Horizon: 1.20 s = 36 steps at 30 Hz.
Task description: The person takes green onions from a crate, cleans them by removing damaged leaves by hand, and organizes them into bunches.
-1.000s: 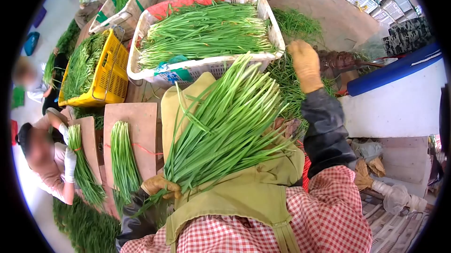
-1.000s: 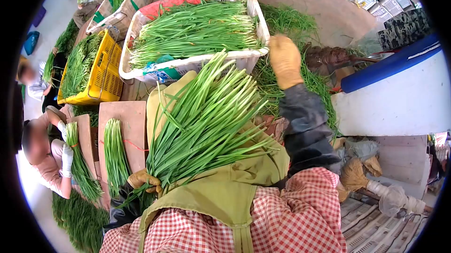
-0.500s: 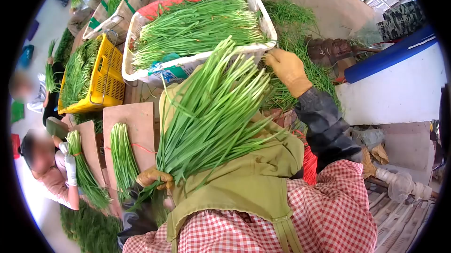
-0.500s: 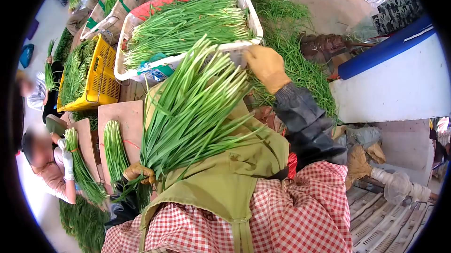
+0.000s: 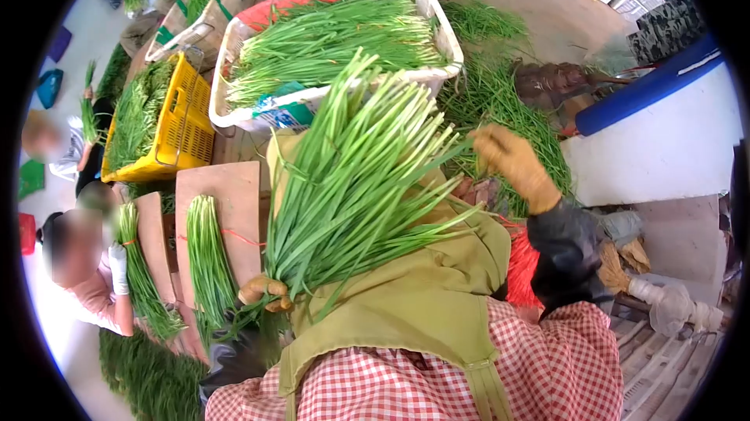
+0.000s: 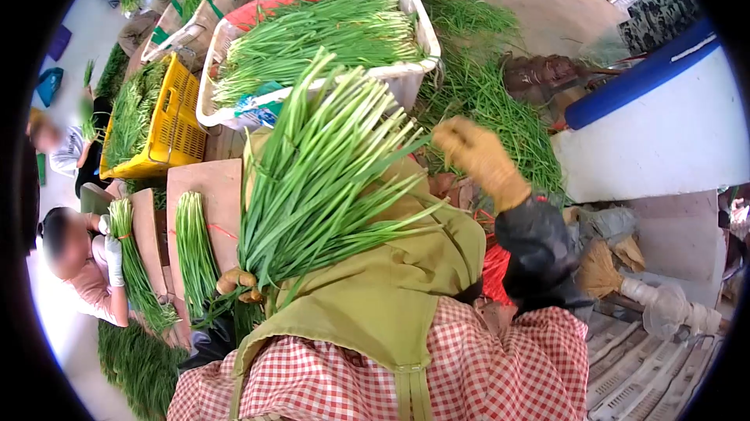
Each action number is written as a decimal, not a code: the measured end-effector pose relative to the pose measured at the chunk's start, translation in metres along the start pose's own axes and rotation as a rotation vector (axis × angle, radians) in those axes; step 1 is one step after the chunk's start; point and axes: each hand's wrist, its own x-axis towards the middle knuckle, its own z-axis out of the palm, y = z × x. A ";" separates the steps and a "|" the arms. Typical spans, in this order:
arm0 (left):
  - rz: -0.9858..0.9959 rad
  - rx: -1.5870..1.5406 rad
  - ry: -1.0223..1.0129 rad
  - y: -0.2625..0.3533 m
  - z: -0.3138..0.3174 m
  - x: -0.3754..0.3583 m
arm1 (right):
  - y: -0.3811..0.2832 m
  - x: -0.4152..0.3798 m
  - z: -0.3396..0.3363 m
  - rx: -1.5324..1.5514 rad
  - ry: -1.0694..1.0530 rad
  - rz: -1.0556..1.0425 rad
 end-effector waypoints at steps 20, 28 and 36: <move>0.054 0.112 -0.002 0.026 0.034 0.006 | -0.049 -0.017 0.052 0.375 -0.530 -0.199; 0.088 -0.014 0.012 0.027 0.051 0.001 | 0.114 0.022 -0.072 -0.725 0.389 -0.051; 0.057 -0.028 0.084 0.040 0.059 0.004 | -0.096 0.021 0.075 -0.634 0.292 -0.416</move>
